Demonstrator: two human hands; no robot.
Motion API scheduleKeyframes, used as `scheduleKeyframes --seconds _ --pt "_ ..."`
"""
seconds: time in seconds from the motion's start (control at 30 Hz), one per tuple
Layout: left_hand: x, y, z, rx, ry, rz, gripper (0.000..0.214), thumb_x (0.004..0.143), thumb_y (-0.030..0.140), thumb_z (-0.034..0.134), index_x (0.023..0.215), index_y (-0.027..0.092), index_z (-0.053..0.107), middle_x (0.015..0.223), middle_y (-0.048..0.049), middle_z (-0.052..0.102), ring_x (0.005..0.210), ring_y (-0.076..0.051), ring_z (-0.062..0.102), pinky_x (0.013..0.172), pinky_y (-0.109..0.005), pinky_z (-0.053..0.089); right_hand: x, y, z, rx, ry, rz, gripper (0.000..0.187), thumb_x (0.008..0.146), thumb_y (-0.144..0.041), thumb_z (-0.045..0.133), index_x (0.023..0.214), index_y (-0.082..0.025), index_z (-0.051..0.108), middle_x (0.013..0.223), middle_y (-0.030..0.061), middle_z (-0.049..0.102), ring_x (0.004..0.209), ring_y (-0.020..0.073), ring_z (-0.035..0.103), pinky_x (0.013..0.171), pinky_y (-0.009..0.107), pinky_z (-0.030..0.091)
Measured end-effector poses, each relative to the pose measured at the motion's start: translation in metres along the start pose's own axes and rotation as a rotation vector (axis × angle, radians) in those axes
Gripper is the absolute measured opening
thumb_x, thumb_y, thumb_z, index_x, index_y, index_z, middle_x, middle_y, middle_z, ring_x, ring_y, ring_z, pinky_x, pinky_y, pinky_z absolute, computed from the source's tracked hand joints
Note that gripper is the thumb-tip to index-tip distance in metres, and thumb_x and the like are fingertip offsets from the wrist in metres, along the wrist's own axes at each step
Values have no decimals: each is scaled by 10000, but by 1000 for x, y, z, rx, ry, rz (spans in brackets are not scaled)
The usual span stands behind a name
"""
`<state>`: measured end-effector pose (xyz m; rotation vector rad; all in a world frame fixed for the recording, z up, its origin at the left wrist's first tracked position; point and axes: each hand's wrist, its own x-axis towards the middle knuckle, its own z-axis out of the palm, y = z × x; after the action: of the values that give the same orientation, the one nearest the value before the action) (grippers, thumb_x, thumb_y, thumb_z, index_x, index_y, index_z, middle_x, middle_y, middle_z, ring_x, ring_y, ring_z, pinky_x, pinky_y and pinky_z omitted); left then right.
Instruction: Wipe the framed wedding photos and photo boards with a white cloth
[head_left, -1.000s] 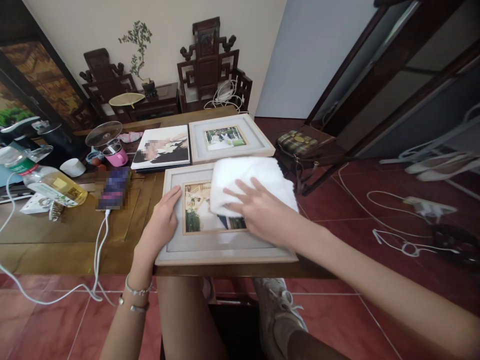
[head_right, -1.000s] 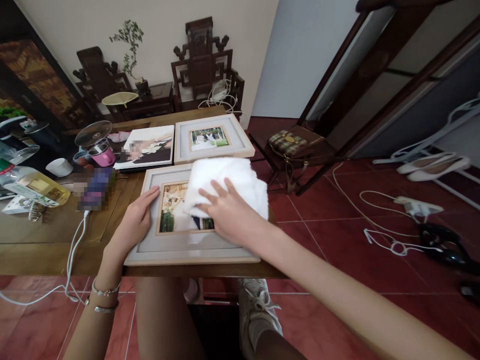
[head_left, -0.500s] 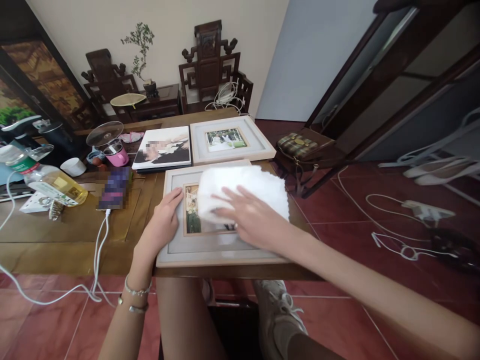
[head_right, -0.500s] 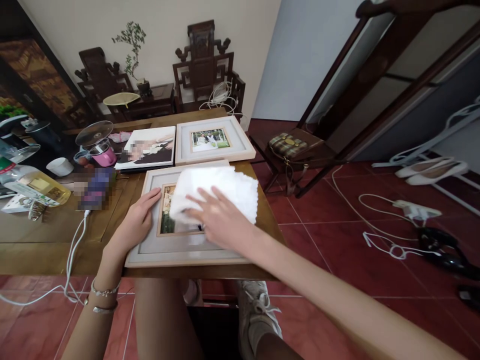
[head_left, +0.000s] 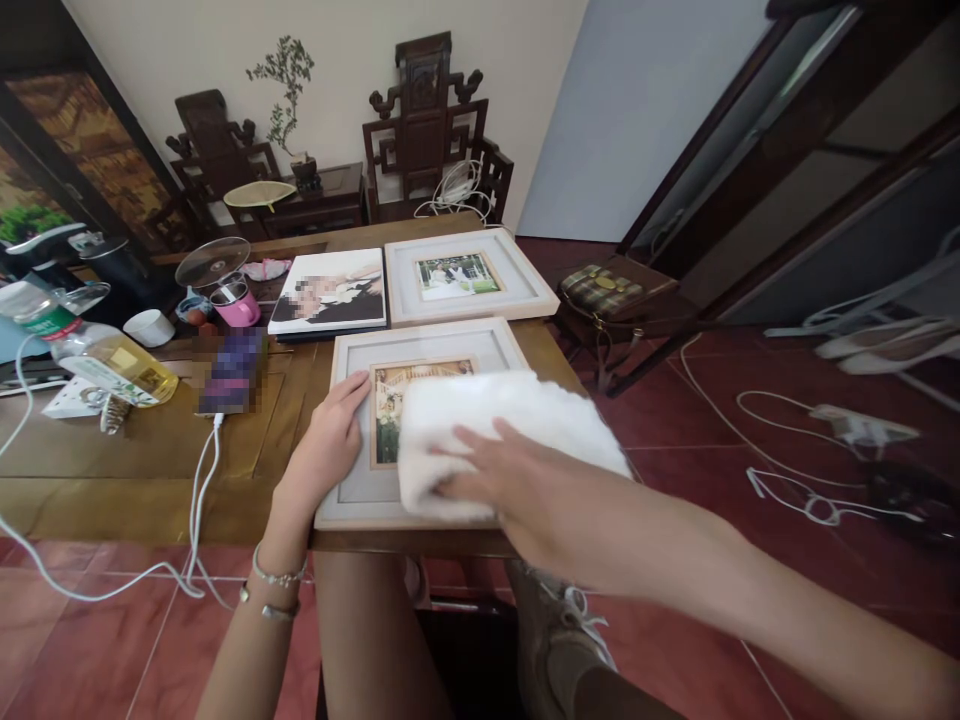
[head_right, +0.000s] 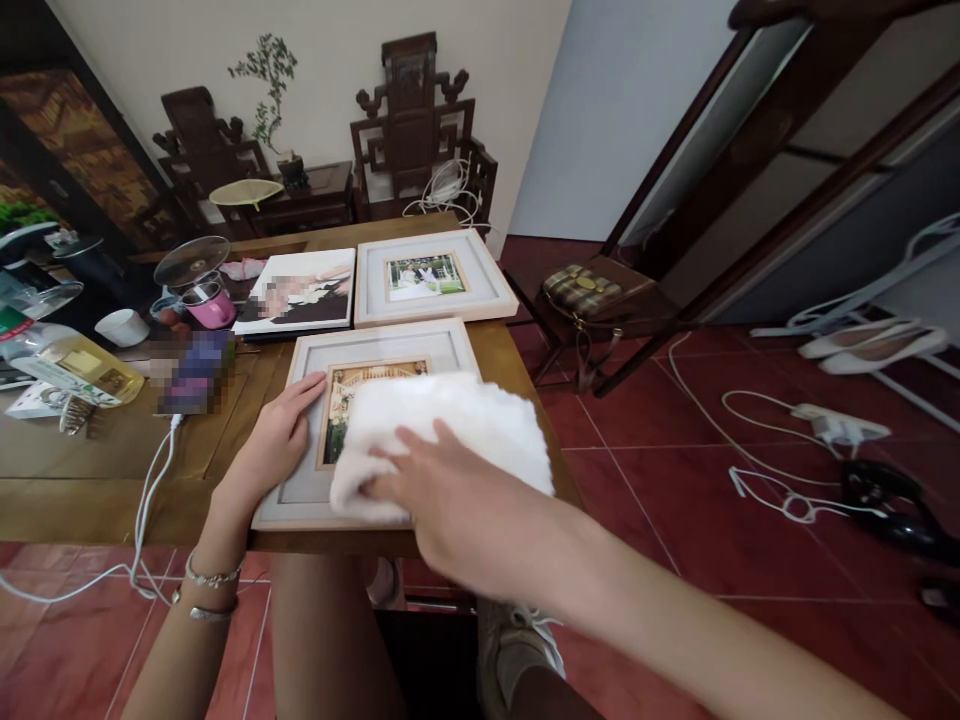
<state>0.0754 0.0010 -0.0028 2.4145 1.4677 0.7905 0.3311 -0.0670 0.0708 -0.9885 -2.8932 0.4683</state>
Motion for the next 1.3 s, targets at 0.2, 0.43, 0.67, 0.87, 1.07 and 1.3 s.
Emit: scheduleKeyframes --seconds 0.2,0.43,0.67,0.87,1.07,1.3 --pt "0 0 0 -13 -14 -14 571 807 21 371 1340 100 559 1439 -157 518 1357 -267 464 1167 -480 346 -21 -33 0 150 32 -30 612 671 24 491 1170 -288 658 1345 35 613 1255 300 533 1096 511 366" --pt "-1 -3 -1 -4 -26 18 579 803 9 353 1345 66 546 1437 -175 518 1359 -252 468 1171 -451 347 48 39 13 -112 141 68 715 669 79 442 1319 -180 586 1502 108 443 1432 324 281 1139 595 227" --pt "-1 -2 -2 -7 -24 29 576 803 9 359 1341 83 553 1439 -162 520 1363 -250 465 1165 -471 357 87 81 8 -404 185 96 581 788 5 483 1343 -148 564 1535 141 370 1426 388 259 1105 641 243" --pt "-2 -1 -1 -7 -13 15 579 799 7 368 1339 104 555 1437 -147 526 1360 -251 468 1165 -472 357 51 15 8 -169 -70 60 635 710 18 546 1296 -215 621 1511 113 420 1397 418 312 1075 657 304" --pt "-1 2 -3 -17 -28 -10 570 817 14 360 1347 110 546 1450 -132 514 1364 -238 462 1175 -450 343 3 -41 -8 180 -69 -219 479 687 -31 537 1054 -270 731 1254 19 678 1193 280 586 1083 455 395" --pt "-1 3 -2 -17 -53 -27 500 891 76 332 1348 88 535 1458 -162 499 1377 -240 443 1166 -454 345 30 -1 7 5 37 6 645 647 55 462 1190 -223 671 1406 80 560 1334 311 453 1080 531 382"
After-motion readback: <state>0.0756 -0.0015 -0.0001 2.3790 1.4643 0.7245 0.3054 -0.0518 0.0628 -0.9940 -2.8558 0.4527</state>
